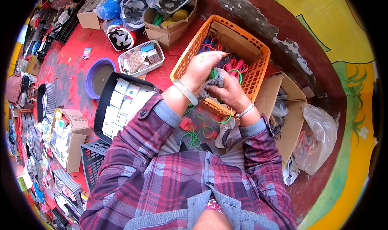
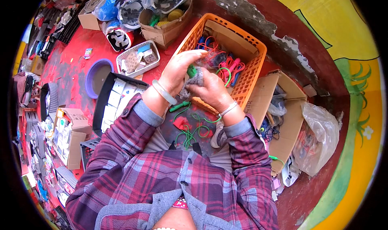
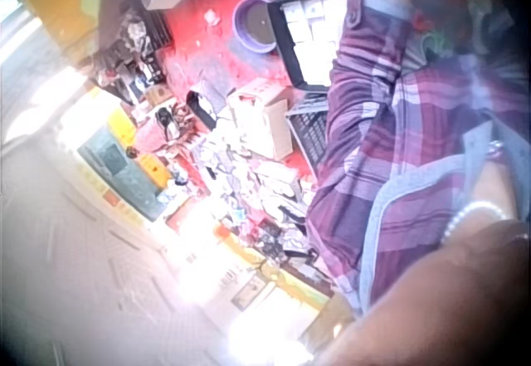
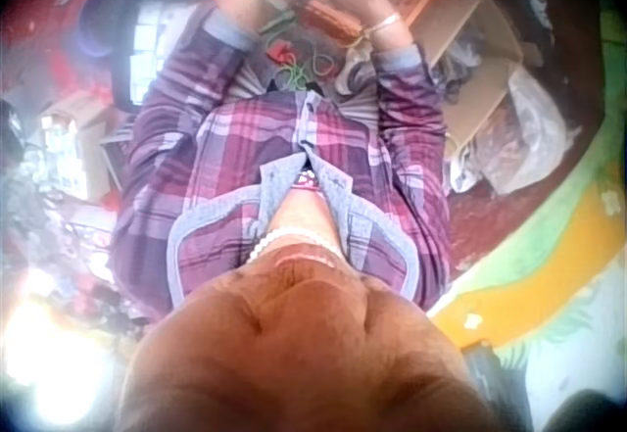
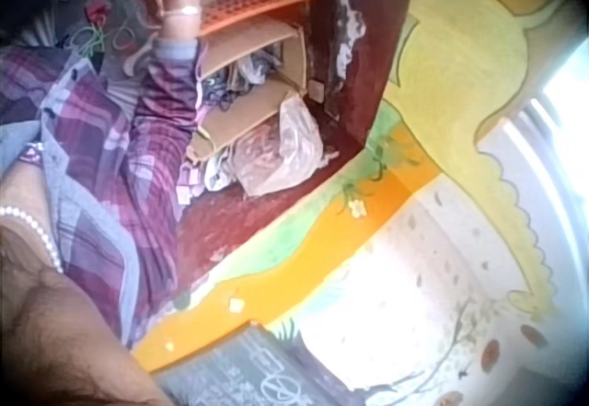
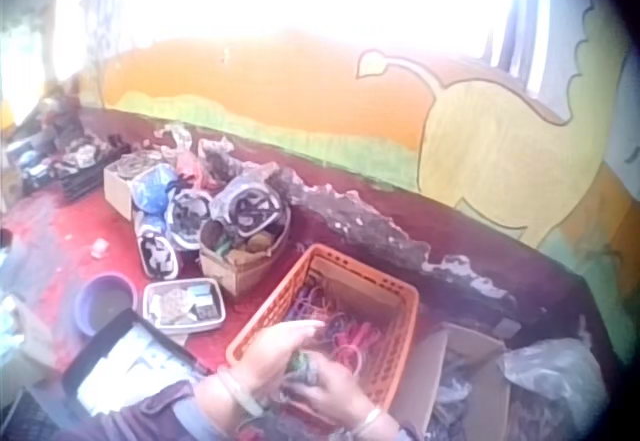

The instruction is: The person cleans jump rope handles and cords using a cloth, then coils the cords around the handles.

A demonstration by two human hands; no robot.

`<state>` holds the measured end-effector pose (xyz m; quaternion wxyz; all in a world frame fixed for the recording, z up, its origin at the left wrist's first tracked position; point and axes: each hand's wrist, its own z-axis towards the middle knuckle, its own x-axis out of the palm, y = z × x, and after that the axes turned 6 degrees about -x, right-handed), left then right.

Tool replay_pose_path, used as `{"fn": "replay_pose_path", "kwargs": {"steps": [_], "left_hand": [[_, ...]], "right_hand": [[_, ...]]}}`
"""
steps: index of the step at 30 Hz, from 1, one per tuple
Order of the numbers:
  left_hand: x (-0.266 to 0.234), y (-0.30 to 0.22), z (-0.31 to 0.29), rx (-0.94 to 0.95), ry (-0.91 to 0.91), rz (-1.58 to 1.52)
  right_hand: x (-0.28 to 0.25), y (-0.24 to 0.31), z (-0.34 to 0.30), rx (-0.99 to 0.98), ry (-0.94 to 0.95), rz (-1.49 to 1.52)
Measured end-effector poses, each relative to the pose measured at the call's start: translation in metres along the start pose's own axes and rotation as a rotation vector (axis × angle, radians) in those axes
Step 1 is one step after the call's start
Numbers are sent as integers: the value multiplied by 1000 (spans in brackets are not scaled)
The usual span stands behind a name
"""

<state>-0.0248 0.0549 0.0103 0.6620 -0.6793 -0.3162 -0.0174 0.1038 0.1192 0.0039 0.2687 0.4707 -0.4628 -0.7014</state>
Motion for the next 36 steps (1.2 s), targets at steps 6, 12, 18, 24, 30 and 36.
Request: {"fn": "replay_pose_path", "kwargs": {"steps": [6,12,18,24,30,36], "left_hand": [[8,10,4,-224,100,357],[21,-7,-7,620,-495,738],[26,4,-21,201,-3,1085],[32,12,-19,34,54,1012],[27,27,-15,41,2,645],[20,10,-15,-465,338,-130]], "right_hand": [[4,4,-1,70,-81,523],[-29,-4,12,58,-578,954],[-38,-34,14,155,-811,1210],[-32,-43,9,239,-852,1128],[-37,-35,13,228,-901,1186],[-49,-23,2,-47,-614,1376]]}}
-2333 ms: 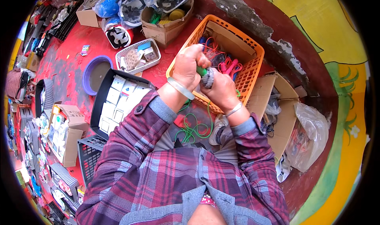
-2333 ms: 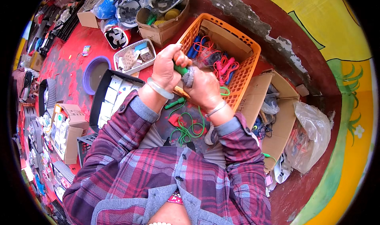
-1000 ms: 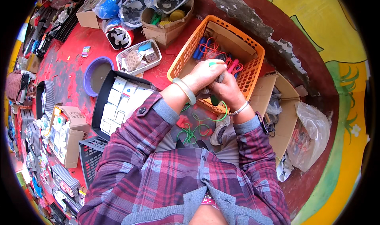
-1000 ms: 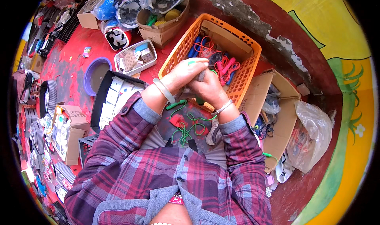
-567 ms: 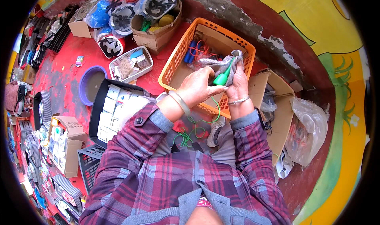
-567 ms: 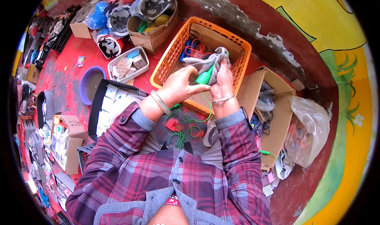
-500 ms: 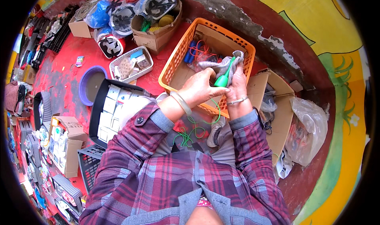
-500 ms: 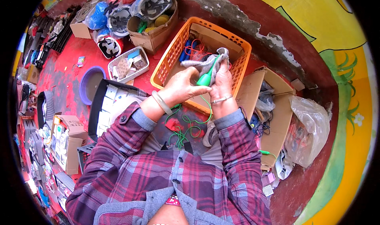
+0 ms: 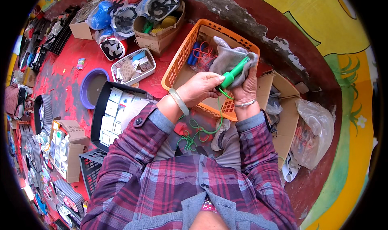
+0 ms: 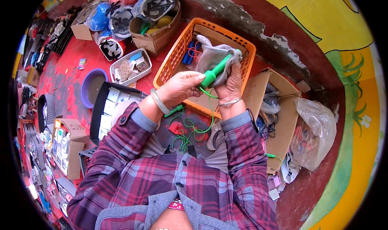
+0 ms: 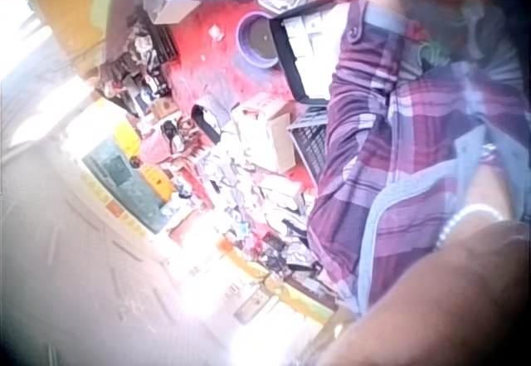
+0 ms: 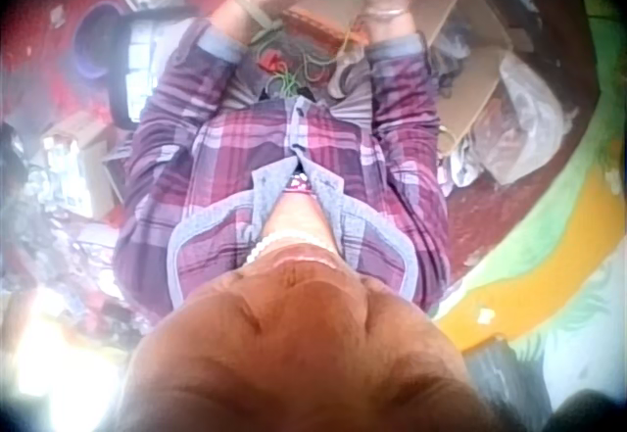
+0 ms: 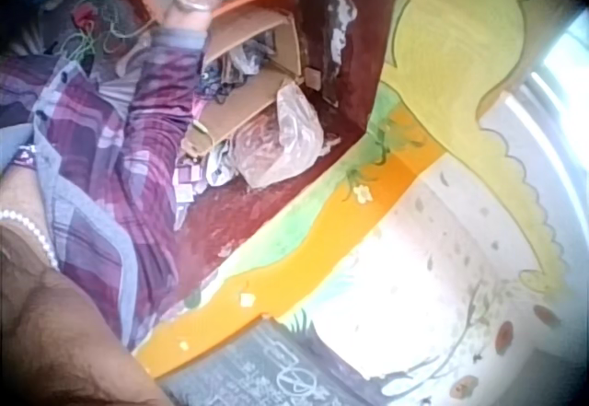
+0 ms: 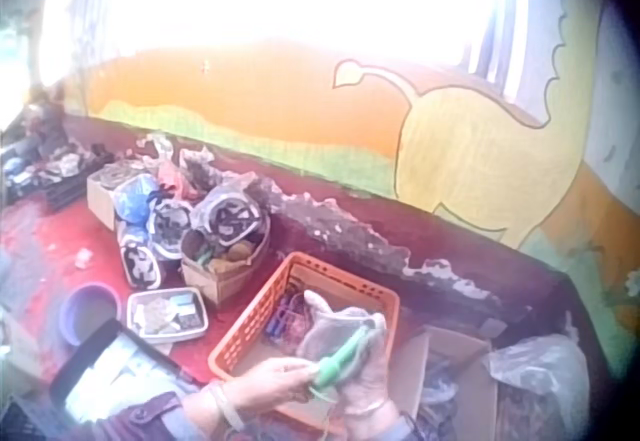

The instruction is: The person cleans jump rope handles and cords using a cloth, then coils the cords around the handles.

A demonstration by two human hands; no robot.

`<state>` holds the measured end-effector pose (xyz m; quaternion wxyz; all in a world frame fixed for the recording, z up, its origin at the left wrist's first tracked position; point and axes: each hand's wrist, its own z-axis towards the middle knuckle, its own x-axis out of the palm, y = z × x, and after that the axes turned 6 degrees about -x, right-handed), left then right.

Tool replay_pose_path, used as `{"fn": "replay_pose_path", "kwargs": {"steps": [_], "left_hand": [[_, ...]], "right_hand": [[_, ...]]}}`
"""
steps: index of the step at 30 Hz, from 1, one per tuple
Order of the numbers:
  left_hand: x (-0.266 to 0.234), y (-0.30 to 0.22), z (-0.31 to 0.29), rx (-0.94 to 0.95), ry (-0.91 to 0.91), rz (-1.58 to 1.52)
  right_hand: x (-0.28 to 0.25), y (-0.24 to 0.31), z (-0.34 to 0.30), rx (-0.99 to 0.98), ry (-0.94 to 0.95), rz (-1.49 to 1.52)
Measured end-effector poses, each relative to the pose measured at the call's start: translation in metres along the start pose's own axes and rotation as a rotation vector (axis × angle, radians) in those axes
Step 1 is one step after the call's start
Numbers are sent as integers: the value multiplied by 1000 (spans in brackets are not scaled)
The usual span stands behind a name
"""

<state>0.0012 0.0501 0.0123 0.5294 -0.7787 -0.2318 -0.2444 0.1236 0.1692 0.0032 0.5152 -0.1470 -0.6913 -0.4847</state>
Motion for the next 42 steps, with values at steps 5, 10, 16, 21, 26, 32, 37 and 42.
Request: {"fn": "replay_pose_path", "kwargs": {"steps": [5,10,16,21,26,32,37,42], "left_hand": [[1,-1,-1,44,-24,69],[11,-1,3,231,-77,428],[7,18,21,377,-248,958],[16,17,14,493,-439,1395],[21,16,11,545,-402,1341],[10,6,2,67,-77,567],[1,8,1,-51,97,282],[-8,9,-9,-150,140,-94]], "right_hand": [[12,-11,-8,16,-8,-6],[9,-17,-2,-21,-133,-27],[5,-12,6,-90,-400,-82],[-9,-4,12,-60,-458,16],[-11,10,16,-87,-446,50],[16,38,7,-145,-60,4],[-1,45,13,-89,52,-82],[-18,96,38,-312,706,-214]]}}
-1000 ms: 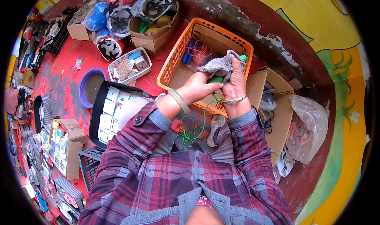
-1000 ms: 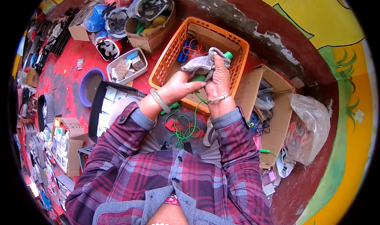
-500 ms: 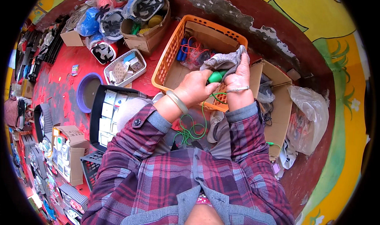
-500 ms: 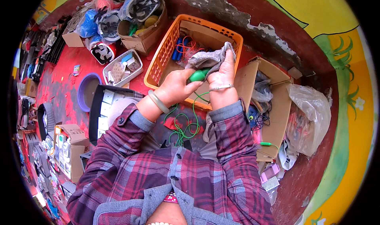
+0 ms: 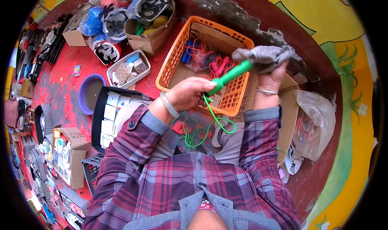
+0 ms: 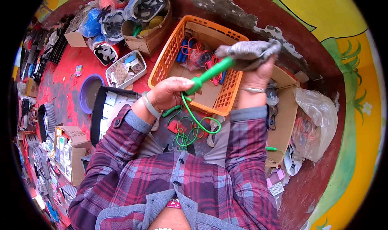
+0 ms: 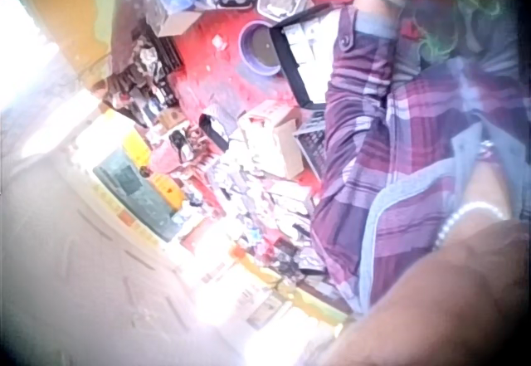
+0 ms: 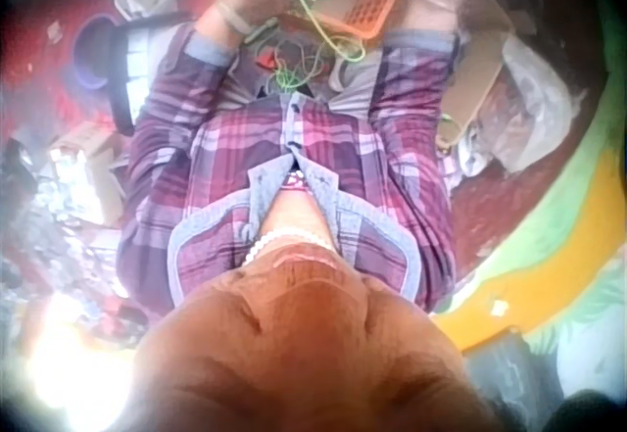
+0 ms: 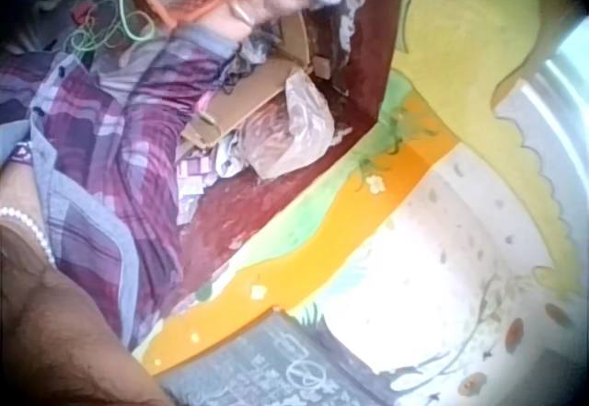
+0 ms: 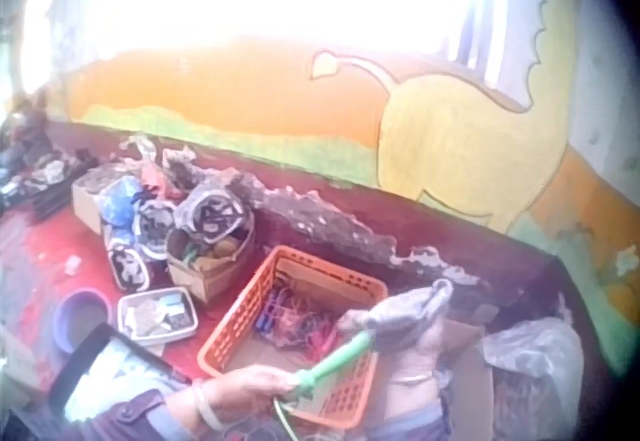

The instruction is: The person cleans jump rope handles and cords using a cloth, then coils the cords around the handles.

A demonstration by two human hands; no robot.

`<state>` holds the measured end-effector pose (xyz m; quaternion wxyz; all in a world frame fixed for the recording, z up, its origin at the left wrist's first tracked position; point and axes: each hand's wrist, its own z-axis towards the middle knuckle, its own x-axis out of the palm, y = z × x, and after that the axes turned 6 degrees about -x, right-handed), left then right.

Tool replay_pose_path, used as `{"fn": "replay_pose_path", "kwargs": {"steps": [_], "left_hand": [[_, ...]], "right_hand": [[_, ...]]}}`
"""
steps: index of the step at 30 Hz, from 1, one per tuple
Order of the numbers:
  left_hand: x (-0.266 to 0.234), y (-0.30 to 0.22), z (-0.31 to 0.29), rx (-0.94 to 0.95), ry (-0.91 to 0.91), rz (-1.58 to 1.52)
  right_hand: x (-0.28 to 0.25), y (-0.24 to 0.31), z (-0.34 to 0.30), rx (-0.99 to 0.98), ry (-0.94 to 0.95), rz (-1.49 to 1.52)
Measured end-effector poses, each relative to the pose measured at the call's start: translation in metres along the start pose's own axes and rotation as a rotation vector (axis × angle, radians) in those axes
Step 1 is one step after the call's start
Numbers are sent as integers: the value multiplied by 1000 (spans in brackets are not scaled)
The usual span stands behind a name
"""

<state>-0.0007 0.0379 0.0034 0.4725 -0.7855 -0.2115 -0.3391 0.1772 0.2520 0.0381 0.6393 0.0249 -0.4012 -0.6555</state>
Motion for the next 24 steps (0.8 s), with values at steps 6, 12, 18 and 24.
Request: {"fn": "replay_pose_path", "kwargs": {"steps": [6,12,18,24], "left_hand": [[-2,-28,-12,41,-88,-156],[-13,-17,-7,-139,-179,-33],[-6,-14,-5,65,-347,998],[2,1,-4,678,-293,1721]], "right_hand": [[92,14,-6,217,-161,-675],[104,-51,-32,80,716,-1834],[101,-48,-39,480,737,-1716],[88,-35,-31,1172,611,-1259]]}}
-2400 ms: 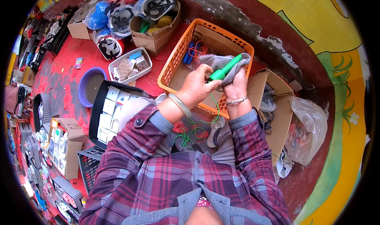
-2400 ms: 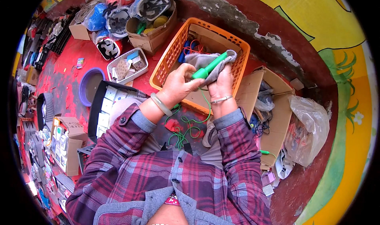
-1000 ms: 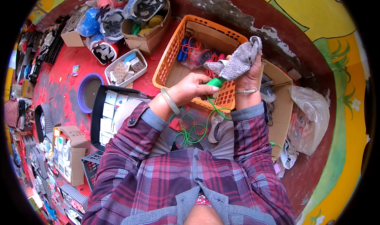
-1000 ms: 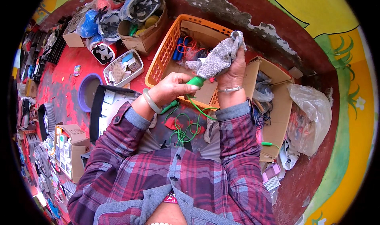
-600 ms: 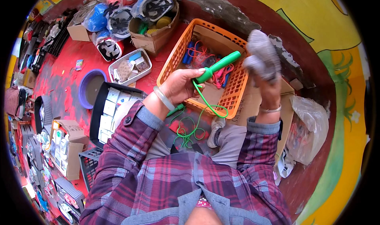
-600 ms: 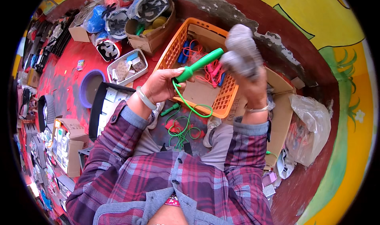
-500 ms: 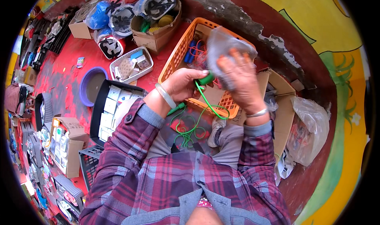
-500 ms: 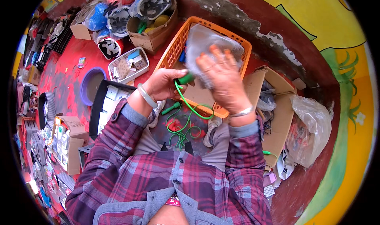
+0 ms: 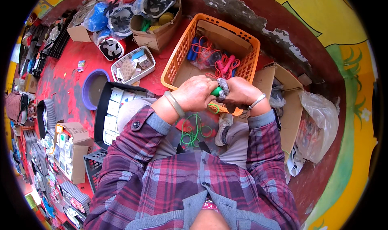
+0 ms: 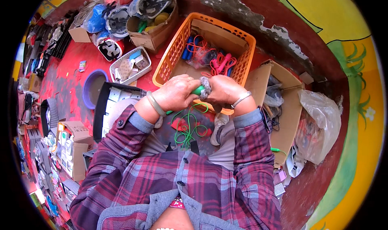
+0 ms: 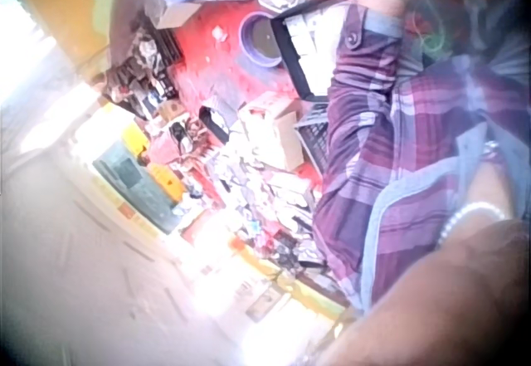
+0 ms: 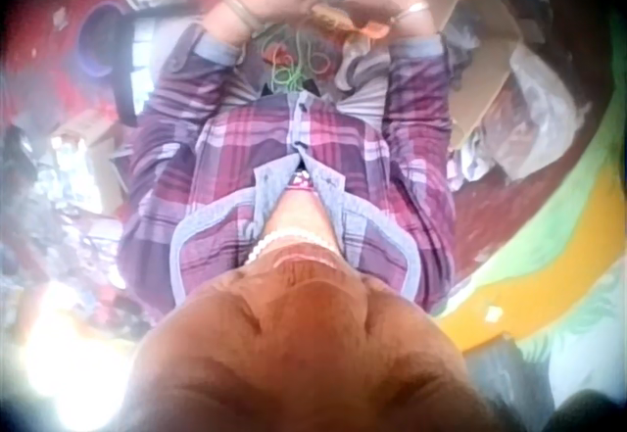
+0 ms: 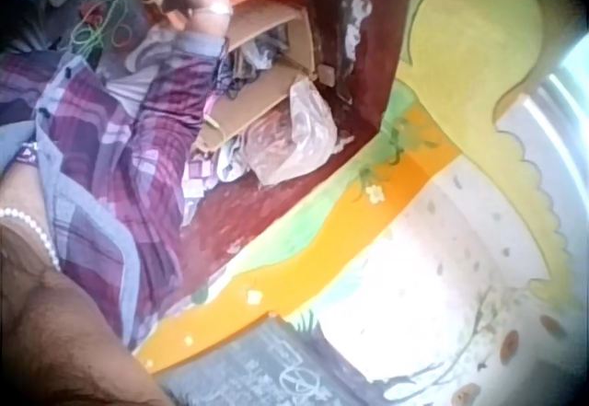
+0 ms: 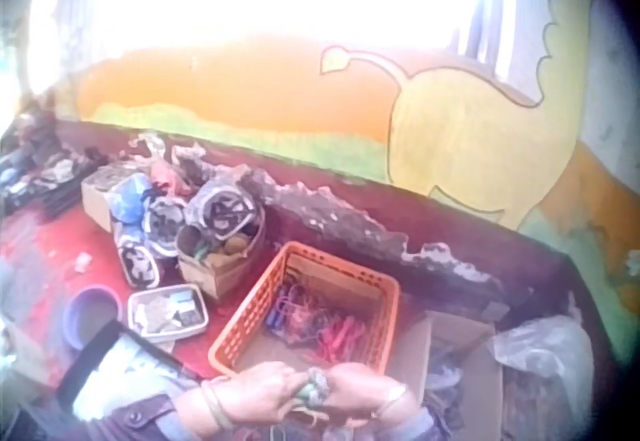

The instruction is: The person cleans jump rope handles and cords using a cloth, then coils the cords around the handles.

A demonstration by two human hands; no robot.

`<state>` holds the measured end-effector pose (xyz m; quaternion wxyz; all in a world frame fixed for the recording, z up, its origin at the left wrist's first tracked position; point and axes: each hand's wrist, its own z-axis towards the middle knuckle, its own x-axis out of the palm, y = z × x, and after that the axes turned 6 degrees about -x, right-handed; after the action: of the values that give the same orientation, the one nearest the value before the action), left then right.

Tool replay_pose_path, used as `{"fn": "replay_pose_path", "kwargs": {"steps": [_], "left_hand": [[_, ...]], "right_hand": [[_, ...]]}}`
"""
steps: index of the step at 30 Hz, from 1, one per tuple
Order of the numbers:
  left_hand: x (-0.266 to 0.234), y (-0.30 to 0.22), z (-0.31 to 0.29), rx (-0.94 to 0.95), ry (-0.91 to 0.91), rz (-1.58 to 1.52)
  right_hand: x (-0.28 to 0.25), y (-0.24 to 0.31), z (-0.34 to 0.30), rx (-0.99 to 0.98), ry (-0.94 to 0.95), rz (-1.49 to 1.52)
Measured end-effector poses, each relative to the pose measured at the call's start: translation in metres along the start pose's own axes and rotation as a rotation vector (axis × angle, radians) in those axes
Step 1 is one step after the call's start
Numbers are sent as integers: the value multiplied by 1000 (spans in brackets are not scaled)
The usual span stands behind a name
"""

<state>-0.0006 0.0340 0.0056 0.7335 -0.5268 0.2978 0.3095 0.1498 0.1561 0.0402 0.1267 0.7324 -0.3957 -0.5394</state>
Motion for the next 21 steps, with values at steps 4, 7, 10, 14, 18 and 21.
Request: {"fn": "replay_pose_path", "kwargs": {"steps": [4,7,10,14,18,21], "left_hand": [[-10,-9,4,-17,-81,10],[-17,-10,3,-142,-85,42],[-16,1,2,-217,-174,-45],[-16,23,-5,-574,-193,-442],[-38,34,-4,-846,-144,-1210],[-37,30,-2,-874,-187,-1467]], "right_hand": [[-7,7,-5,42,-100,-71],[-9,10,-6,-53,-297,-289],[-11,-5,-3,-155,-537,-315],[-16,-67,4,4,-876,-243],[-42,-89,-19,8,-941,687],[-41,-64,-25,-110,-880,1016]]}}
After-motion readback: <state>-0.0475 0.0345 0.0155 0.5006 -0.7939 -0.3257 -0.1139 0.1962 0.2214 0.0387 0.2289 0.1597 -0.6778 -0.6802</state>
